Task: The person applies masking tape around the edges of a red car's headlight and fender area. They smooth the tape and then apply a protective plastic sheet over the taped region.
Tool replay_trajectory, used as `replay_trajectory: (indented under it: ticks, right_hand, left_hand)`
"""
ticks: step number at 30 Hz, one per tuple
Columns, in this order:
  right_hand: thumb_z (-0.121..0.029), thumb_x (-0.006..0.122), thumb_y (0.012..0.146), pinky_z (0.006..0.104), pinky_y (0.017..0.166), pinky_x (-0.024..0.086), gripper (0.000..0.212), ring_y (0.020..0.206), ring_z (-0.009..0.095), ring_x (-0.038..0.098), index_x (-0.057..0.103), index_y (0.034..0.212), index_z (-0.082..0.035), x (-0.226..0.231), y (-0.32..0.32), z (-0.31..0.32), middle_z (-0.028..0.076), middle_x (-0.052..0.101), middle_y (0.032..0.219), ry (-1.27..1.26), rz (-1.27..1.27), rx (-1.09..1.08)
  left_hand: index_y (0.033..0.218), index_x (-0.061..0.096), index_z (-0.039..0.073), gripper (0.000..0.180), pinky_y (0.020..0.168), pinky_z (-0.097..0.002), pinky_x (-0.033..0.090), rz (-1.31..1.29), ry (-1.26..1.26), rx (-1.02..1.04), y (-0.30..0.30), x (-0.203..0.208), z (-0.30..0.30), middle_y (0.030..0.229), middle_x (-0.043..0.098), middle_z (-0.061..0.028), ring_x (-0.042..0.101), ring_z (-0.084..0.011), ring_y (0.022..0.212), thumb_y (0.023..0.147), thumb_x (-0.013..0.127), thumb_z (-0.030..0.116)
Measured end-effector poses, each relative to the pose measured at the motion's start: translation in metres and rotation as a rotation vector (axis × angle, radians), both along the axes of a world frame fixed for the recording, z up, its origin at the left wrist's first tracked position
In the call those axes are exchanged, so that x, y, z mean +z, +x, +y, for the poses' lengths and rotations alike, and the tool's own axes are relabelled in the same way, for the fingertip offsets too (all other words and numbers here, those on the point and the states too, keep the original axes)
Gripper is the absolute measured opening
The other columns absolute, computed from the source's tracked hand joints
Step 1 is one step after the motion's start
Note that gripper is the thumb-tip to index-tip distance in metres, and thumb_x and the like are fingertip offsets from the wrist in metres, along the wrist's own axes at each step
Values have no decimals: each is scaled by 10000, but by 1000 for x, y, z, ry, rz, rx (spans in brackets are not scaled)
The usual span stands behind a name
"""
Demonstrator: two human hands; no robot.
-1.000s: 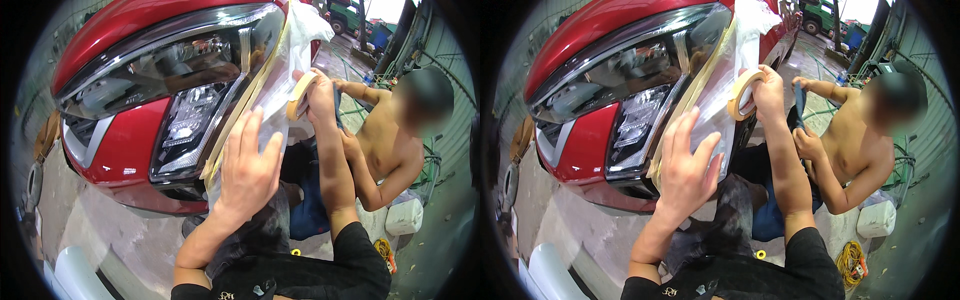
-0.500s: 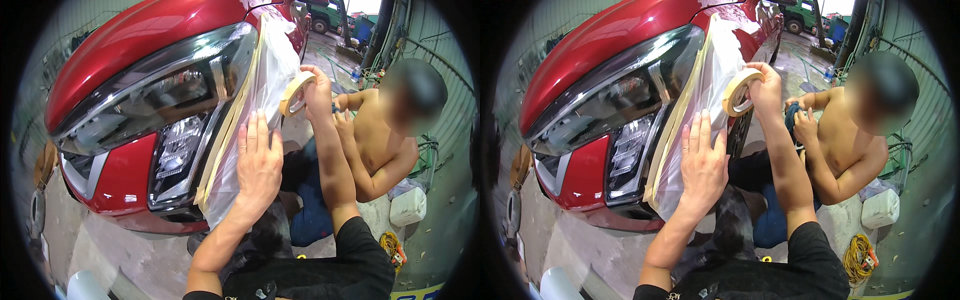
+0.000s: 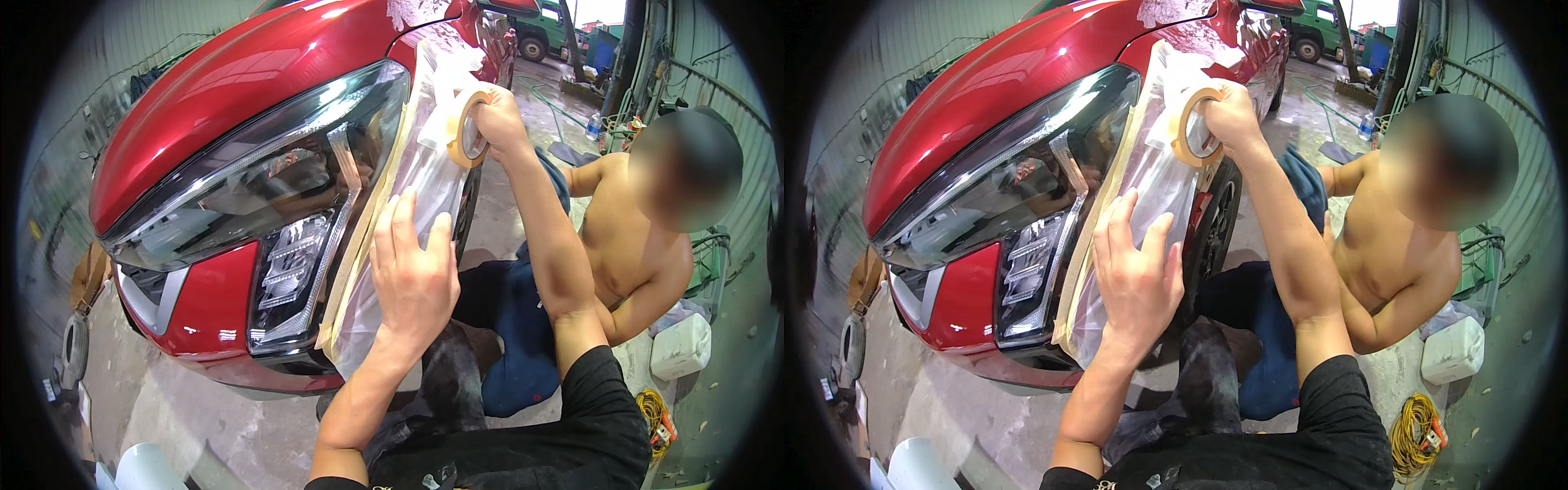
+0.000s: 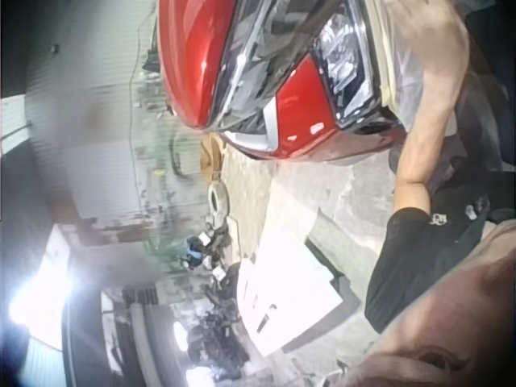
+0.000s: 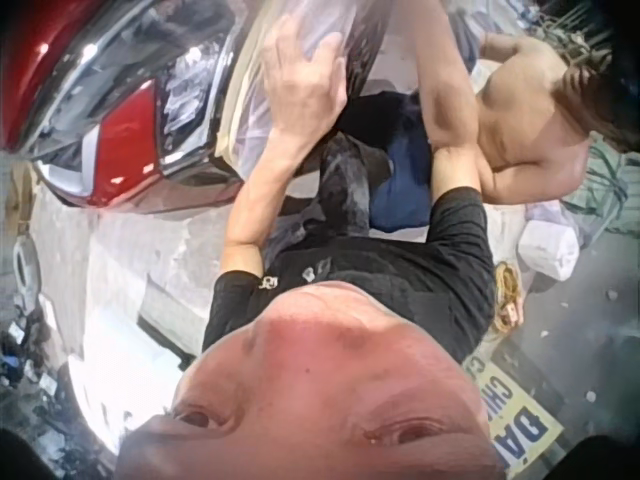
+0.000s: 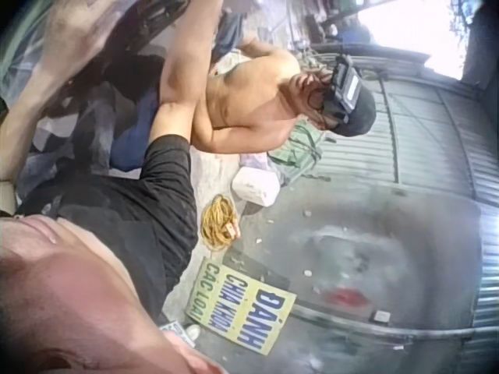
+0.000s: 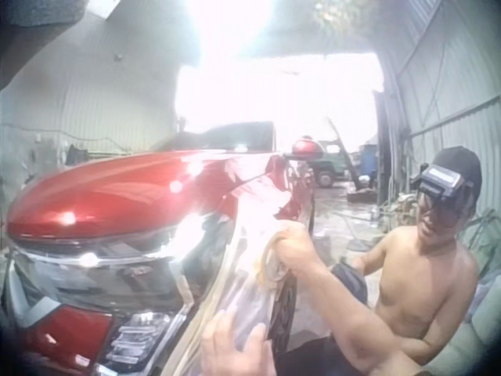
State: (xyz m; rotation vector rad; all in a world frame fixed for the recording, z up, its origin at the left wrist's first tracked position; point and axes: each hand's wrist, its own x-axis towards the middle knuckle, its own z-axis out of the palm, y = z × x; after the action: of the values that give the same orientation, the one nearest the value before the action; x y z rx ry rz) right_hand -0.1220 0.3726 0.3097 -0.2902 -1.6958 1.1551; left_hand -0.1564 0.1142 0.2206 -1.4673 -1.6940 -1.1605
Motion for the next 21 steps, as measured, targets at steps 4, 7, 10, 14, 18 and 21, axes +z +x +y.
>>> replay_trajectory:
  ticks: [4, 7, 10, 14, 18, 21]
  right_hand:
    - [60, 621, 924, 301, 701, 563, 156, 782, 126, 702, 743, 1013, 23, -6, 13, 10, 66, 759, 920, -78, -5, -46]
    - [68, 568, 935, 306, 725, 580, 192, 802, 144, 722, 727, 1032, 21, -22, -10, 16, 74, 762, 945, -38, 25, -1]
    - [32, 646, 940, 303, 688, 549, 95, 762, 120, 686, 734, 975, 22, -14, 12, 16, 51, 746, 914, -43, 87, -36]
    - [-15, 646, 966, 330, 727, 584, 150, 802, 147, 705, 692, 1107, 12, -17, 18, 4, 64, 740, 1003, -314, 195, 138]
    - [-148, 727, 989, 332, 881, 584, 337, 1030, 184, 714, 625, 1278, -9, -22, 16, -7, 101, 720, 1182, -303, 244, 482]
    - [-249, 830, 936, 258, 937, 528, 525, 1010, 124, 689, 598, 1299, 51, -24, 0, -59, 92, 712, 1170, -76, 234, 349]
  left_hand:
    - [1148, 709, 6, 407, 1089, -523, 434, 28, -71, 27, 0, -3, 8, 1416, 535, -250, 519, -433, 1277, 749, 777, -38]
    - [1157, 701, -7, 432, 1031, -500, 475, 18, -44, 70, -13, -6, 4, 1349, 566, -237, 559, -416, 1194, 737, 719, -105]
    - [1151, 683, -35, 341, 915, -460, 544, 1, -20, 42, -5, 3, 14, 1282, 579, -241, 609, -387, 1119, 812, 666, -67]
    - [1161, 655, -31, 357, 826, -453, 578, -99, -98, -30, -5, 2, 13, 1240, 574, -232, 646, -393, 1037, 807, 663, -78]
    - [1128, 637, -36, 330, 814, -463, 580, -111, -73, -31, -8, -3, 14, 1219, 560, -238, 648, -408, 1020, 801, 675, -60]
    - [1142, 654, -17, 345, 808, -469, 559, -162, -58, -66, -5, -4, 17, 1180, 569, -217, 657, -405, 985, 804, 723, -27]
